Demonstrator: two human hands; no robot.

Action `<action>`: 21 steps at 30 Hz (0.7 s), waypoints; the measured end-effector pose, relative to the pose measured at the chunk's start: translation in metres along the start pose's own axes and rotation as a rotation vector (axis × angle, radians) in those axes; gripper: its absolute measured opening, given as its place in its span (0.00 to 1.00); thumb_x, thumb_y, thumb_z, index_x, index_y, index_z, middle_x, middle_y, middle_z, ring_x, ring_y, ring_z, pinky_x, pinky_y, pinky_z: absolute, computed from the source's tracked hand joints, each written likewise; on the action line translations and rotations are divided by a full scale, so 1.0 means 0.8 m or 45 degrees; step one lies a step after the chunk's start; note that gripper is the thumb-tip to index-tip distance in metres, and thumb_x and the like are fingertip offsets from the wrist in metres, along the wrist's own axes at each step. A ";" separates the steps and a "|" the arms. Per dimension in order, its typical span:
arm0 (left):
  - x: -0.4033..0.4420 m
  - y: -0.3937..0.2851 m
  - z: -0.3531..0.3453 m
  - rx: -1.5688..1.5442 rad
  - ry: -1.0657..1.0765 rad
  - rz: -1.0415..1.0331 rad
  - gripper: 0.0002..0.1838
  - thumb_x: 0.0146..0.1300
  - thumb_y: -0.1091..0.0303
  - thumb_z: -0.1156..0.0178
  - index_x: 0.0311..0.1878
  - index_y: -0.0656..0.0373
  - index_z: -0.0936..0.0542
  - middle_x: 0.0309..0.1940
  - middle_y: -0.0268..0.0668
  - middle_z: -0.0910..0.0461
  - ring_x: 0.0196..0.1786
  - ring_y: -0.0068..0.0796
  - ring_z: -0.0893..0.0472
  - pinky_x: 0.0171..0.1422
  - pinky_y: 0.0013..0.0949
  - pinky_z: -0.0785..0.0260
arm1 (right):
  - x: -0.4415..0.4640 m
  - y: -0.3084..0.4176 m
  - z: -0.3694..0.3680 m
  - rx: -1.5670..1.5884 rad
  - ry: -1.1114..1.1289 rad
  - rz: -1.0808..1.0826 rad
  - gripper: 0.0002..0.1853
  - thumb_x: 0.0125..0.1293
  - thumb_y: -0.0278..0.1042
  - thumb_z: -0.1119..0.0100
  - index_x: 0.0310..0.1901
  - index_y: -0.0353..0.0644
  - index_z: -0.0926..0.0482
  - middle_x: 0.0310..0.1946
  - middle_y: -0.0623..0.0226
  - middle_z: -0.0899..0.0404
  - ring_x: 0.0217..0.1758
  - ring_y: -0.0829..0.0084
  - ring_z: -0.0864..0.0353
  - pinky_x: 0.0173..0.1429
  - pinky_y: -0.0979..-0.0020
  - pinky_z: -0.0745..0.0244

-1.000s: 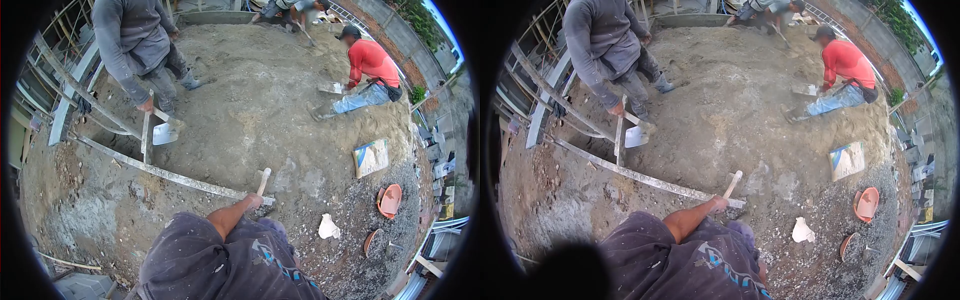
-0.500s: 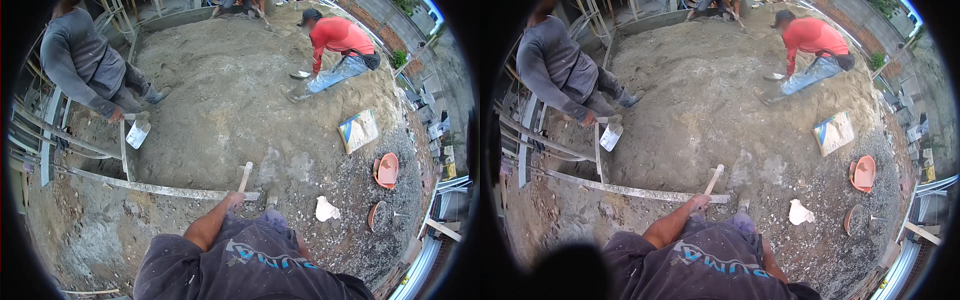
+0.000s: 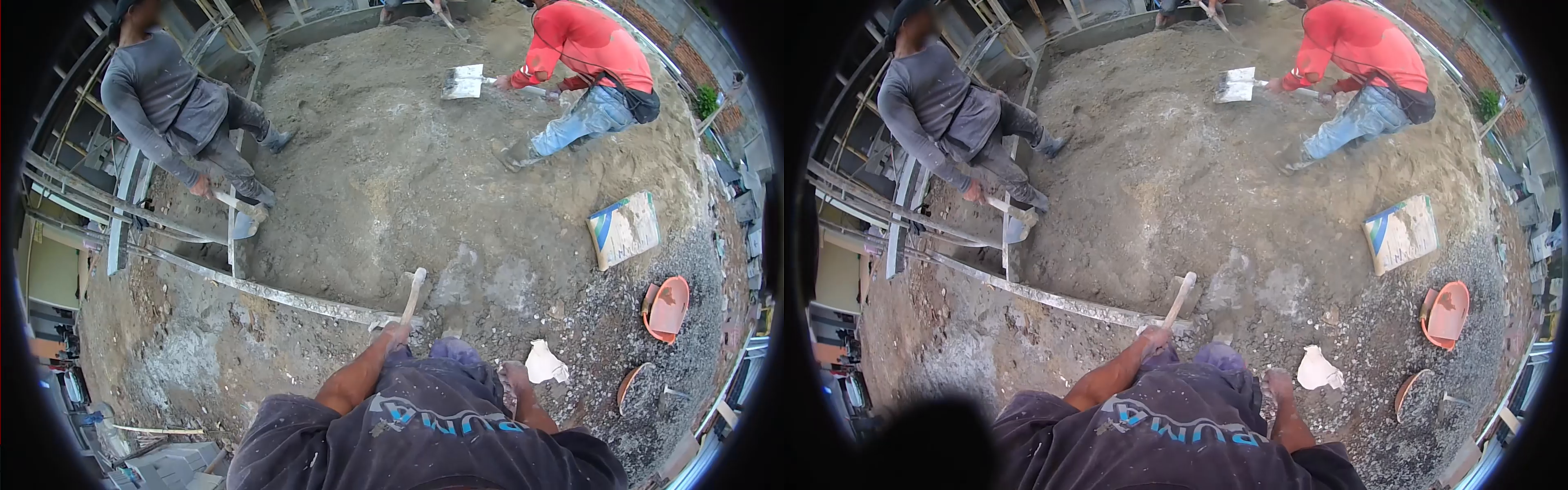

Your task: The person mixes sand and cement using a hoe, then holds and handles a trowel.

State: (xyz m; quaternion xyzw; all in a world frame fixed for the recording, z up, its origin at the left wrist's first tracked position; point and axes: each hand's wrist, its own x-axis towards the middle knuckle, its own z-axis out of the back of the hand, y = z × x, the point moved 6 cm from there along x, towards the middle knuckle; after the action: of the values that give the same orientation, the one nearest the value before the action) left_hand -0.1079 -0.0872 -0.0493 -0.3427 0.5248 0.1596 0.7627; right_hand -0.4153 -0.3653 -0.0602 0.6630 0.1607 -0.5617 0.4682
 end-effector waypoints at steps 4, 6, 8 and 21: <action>0.037 0.017 -0.017 -0.038 -0.085 -0.066 0.19 0.64 0.51 0.44 0.27 0.58 0.23 0.16 0.33 0.27 0.13 0.26 0.32 0.16 0.33 0.41 | 0.058 0.024 0.063 0.183 0.237 -0.081 0.06 0.64 0.34 0.50 0.29 0.48 0.26 0.19 0.72 0.28 0.16 0.76 0.30 0.16 0.73 0.38; 0.025 0.009 -0.020 -0.058 -0.128 -0.017 0.21 0.65 0.50 0.45 0.26 0.58 0.23 0.16 0.34 0.27 0.14 0.27 0.31 0.17 0.35 0.40 | 0.069 0.057 0.076 0.295 0.246 -0.132 0.04 0.65 0.32 0.49 0.32 0.49 0.29 0.21 0.73 0.29 0.15 0.77 0.31 0.15 0.76 0.37; -0.009 -0.014 -0.021 0.054 -0.174 -0.019 0.22 0.65 0.49 0.47 0.27 0.61 0.22 0.19 0.37 0.24 0.19 0.30 0.27 0.24 0.39 0.37 | 0.078 0.091 0.083 0.157 0.143 -0.039 0.05 0.66 0.35 0.48 0.32 0.50 0.29 0.21 0.74 0.29 0.16 0.78 0.31 0.17 0.76 0.36; -0.005 -0.017 -0.023 0.037 -0.160 -0.067 0.24 0.67 0.47 0.50 0.30 0.62 0.24 0.19 0.41 0.24 0.15 0.33 0.28 0.19 0.40 0.39 | 0.051 0.115 0.010 -0.104 0.061 0.066 0.09 0.63 0.41 0.44 0.37 0.45 0.22 0.25 0.70 0.24 0.22 0.74 0.24 0.22 0.70 0.29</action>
State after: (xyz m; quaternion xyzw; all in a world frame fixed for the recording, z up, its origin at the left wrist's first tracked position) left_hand -0.1142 -0.1091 -0.0447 -0.3346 0.4688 0.1531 0.8030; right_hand -0.3390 -0.4316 -0.0558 0.6605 0.1775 -0.5263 0.5052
